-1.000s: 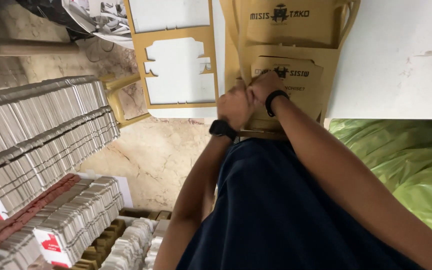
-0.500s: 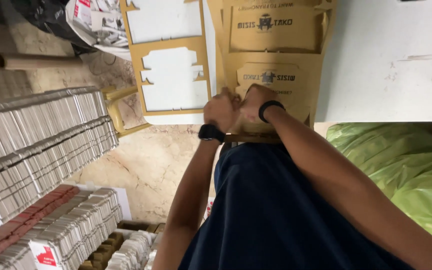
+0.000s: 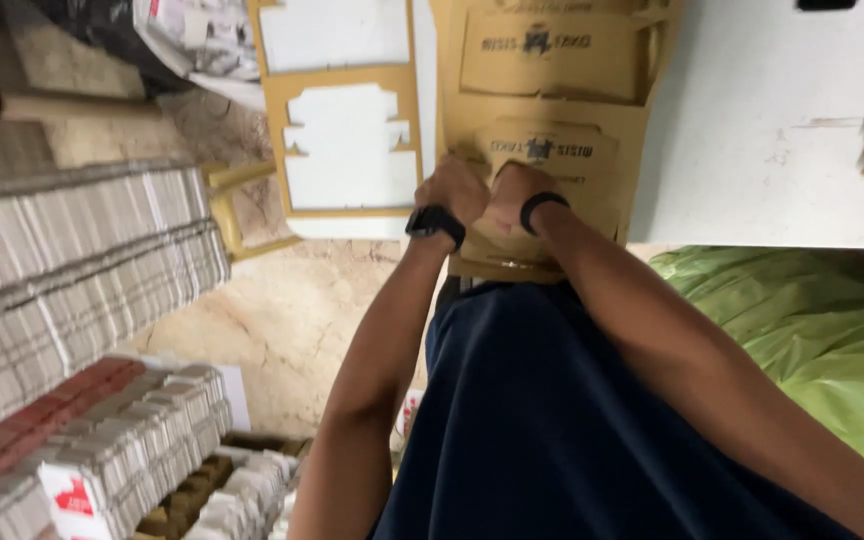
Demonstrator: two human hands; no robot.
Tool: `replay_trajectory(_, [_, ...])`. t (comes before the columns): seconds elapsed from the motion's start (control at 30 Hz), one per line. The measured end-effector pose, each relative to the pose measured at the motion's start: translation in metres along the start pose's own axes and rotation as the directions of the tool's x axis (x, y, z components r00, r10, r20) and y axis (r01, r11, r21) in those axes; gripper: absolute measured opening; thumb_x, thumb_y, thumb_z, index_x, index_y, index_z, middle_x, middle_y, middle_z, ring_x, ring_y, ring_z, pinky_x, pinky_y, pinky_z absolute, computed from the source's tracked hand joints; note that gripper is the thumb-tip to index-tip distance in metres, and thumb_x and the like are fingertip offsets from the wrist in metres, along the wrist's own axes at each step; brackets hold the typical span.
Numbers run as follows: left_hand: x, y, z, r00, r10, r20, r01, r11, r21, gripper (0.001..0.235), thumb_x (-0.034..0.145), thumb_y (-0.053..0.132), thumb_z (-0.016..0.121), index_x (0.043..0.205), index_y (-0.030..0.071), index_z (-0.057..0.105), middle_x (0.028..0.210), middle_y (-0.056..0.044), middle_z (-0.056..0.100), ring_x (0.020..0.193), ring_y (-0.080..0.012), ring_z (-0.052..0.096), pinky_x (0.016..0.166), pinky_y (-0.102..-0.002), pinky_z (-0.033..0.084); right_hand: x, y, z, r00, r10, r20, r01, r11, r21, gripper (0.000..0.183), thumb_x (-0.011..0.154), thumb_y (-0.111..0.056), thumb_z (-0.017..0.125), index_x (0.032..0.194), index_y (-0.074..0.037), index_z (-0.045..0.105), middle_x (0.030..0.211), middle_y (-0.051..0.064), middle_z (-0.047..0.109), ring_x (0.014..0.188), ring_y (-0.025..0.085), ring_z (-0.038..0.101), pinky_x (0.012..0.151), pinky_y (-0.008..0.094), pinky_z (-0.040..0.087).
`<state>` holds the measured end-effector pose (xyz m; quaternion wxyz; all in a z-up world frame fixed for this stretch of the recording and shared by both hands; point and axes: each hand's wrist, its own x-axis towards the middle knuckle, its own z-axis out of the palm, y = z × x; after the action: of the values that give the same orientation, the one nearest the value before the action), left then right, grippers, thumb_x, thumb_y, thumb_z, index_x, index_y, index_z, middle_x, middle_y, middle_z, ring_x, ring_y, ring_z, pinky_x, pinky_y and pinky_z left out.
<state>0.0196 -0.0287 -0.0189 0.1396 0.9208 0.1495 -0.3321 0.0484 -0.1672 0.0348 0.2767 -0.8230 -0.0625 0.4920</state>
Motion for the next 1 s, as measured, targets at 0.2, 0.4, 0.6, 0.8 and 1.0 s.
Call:
replay_trajectory(0.2, [-0.014, -0.003, -0.055, 0.991, 0.077, 0.112, -0.071, 0.996, -0.058, 0.050, 0.088, 0.036, 0.054, 0.127, 0.006, 0.045, 0.114, -0.019, 0.072, 0.115, -0.0419, 0.069, 0.098, -0.053, 0.053, 0.019, 0.022, 0.005, 0.993, 0.113, -0.018, -0.097, 0.914, 0.393, 0.027, 0.076, -0.031, 0.063, 0.069, -0.006, 0.071, 0.062, 0.014, 0.068, 0.054, 0.027, 0.063, 0.052, 0.035, 0.045])
replay_trajectory(0.4, [0.010, 0.008, -0.049, 0.988, 0.127, 0.084, -0.132, 0.989, 0.062, 0.056, 0.087, 0.036, 0.063, 0.125, 0.011, 0.030, 0.107, -0.018, 0.073, 0.108, -0.0418, 0.071, 0.095, -0.053, 0.055, 0.024, 0.009, -0.001, 0.976, 0.216, -0.020, -0.149, 0.732, 0.665, 0.059, 0.089, -0.051, 0.065, 0.108, 0.005, 0.073, 0.096, 0.023, 0.075, 0.072, 0.028, 0.072, 0.046, 0.031, 0.049])
replay_trajectory(0.6, [-0.054, 0.076, -0.100, 0.941, 0.336, 0.049, -0.331, 0.873, 0.358, 0.026, 0.094, 0.016, 0.051, 0.116, 0.008, 0.041, 0.099, -0.015, 0.077, 0.097, -0.0369, 0.076, 0.089, -0.051, 0.059, 0.026, 0.003, 0.002, 0.963, 0.205, -0.177, -0.130, 0.924, 0.360, 0.039, 0.092, -0.032, 0.063, 0.099, 0.005, 0.074, 0.096, 0.021, 0.077, 0.089, 0.035, 0.076, 0.055, 0.037, 0.057])
replay_trajectory(0.8, [-0.090, 0.086, -0.104, 0.771, 0.558, -0.306, -0.482, 0.826, 0.292, 0.039, 0.082, 0.010, 0.066, 0.115, -0.002, 0.049, 0.070, -0.022, 0.073, 0.071, -0.0440, 0.075, 0.070, -0.053, 0.060, 0.050, 0.024, 0.040, 0.969, -0.068, -0.239, 0.016, 0.976, -0.215, 0.030, 0.100, -0.021, 0.054, 0.099, 0.002, 0.074, 0.101, 0.019, 0.076, 0.095, 0.033, 0.075, 0.073, 0.037, 0.057])
replay_trajectory(1.0, [-0.038, 0.021, -0.085, 0.972, 0.232, 0.023, -0.233, 0.962, 0.145, 0.086, 0.086, 0.029, 0.077, 0.147, 0.001, 0.023, 0.115, -0.031, 0.069, 0.110, -0.0520, 0.067, 0.094, -0.062, 0.054, 0.052, 0.059, 0.039, 0.968, -0.081, -0.238, 0.114, 0.985, 0.130, 0.021, 0.096, -0.019, 0.061, 0.093, -0.003, 0.073, 0.088, 0.014, 0.077, 0.070, 0.026, 0.069, 0.062, 0.033, 0.054])
